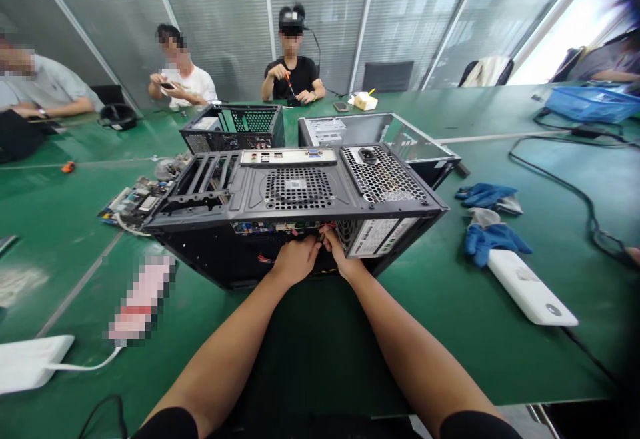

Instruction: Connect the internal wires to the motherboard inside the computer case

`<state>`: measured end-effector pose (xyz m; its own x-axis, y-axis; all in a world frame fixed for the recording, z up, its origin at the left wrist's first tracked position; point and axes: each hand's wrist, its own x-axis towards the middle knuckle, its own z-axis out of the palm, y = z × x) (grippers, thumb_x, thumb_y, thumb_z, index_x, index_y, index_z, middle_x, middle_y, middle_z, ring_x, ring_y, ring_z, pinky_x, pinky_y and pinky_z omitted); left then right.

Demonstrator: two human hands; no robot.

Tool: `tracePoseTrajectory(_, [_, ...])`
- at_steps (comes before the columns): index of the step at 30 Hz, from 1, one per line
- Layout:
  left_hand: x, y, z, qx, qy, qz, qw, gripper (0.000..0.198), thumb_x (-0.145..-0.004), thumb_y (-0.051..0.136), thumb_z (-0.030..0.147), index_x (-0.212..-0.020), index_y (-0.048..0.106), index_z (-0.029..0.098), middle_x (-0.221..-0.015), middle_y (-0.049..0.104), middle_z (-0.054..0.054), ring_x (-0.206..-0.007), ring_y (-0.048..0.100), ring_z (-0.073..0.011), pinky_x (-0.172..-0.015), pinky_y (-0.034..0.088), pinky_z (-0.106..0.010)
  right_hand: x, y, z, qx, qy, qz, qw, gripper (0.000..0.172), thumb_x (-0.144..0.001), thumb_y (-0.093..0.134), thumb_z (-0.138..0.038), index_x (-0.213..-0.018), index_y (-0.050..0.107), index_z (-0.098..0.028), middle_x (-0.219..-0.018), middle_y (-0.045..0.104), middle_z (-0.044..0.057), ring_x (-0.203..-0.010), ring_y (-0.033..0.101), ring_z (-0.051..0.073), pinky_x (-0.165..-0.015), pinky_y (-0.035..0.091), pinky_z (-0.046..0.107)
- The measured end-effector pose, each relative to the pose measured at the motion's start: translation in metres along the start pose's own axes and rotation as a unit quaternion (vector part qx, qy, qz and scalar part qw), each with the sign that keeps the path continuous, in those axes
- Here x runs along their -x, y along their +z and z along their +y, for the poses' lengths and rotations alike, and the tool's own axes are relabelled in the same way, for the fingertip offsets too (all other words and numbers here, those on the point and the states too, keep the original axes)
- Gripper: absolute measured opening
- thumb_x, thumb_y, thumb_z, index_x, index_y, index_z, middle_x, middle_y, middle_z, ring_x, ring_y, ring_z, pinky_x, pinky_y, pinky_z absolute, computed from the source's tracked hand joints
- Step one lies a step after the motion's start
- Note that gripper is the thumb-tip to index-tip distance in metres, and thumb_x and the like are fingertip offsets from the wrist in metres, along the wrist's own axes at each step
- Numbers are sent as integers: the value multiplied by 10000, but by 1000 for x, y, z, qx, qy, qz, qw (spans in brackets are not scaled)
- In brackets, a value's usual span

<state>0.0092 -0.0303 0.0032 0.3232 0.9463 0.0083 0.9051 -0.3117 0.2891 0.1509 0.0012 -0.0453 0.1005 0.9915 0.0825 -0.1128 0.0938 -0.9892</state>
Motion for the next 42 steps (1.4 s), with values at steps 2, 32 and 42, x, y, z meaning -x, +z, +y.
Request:
tracePoseTrajectory(2, [0,-1,0,7,1,-1,1000,345,-1011,327,360,-1130,605,194,-985,722,-107,-921,709,-261,-804,542,-368,1,1,-1,0,3,-3,1000,417,-755,622,-662,-749,641,-246,-569,492,-18,-541,458,124,-526,385,316])
tracePoseTrajectory(32, [-2,-1,-3,41,10,9,999,361,-1004,344,374,-1045,658,200,-942,733,-85,-914,703,-235,-811,532,-334,4,4,-20,-48,21,-25,998,493,-679,666,-712,-752,621,-227,-568,413,-40,-514,356,108,-497,319,287])
tracePoseTrajectory(42, [0,0,1,-3,-20,5,1000,343,-998,374,383,-1161,630,222,-1025,728,-90,-974,694,-247,-860,535,-371,1,2,-8,-12,28,-5,1000,538,-665,644,-752,-735,628,-219,-573,433,-30,-534,398,119,-517,348,296])
